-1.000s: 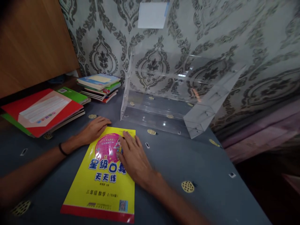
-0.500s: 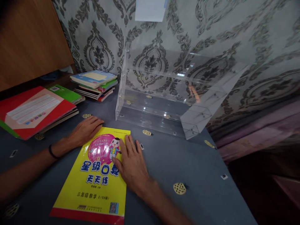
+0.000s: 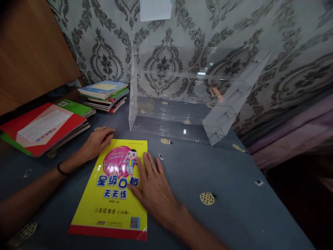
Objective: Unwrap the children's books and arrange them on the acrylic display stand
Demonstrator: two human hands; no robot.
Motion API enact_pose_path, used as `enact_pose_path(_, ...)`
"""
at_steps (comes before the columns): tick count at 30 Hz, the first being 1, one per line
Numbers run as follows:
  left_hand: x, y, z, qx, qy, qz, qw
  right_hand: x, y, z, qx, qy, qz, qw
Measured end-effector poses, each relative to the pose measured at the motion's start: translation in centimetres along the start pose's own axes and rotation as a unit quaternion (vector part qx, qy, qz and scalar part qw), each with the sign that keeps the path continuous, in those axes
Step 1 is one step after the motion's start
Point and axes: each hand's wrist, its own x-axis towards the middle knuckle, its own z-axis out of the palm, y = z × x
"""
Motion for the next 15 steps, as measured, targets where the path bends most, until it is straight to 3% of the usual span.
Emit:
enact_pose_path(4, 0.5, -0.4, -1.2, -0.023, -0.048, -0.042, 0.998, 0.1, -0.2, -0.3, 0.007, -0.018, 0.008, 1.000)
enact_pose_path(10, 0.4, -0.9, -2.3, 0.044, -0.082, -0.061, 0.994, 0.0, -0.2, -0.4, 0.008, -0.023, 0.010, 1.000)
enact_pose_path(13, 0.5, -1.2, -2.4, -0.058, -0.092, -0.103, 0.989, 0.0, -0.1, -0.1, 0.002, -0.006, 0.005, 1.000)
enact_pose_path(15, 0.6, -1.5, -2.4, -0.172, -0.092, -0.162, 0.967, 0.0, 0.0, 0.1, 0.000, 0.007, 0.002, 1.000)
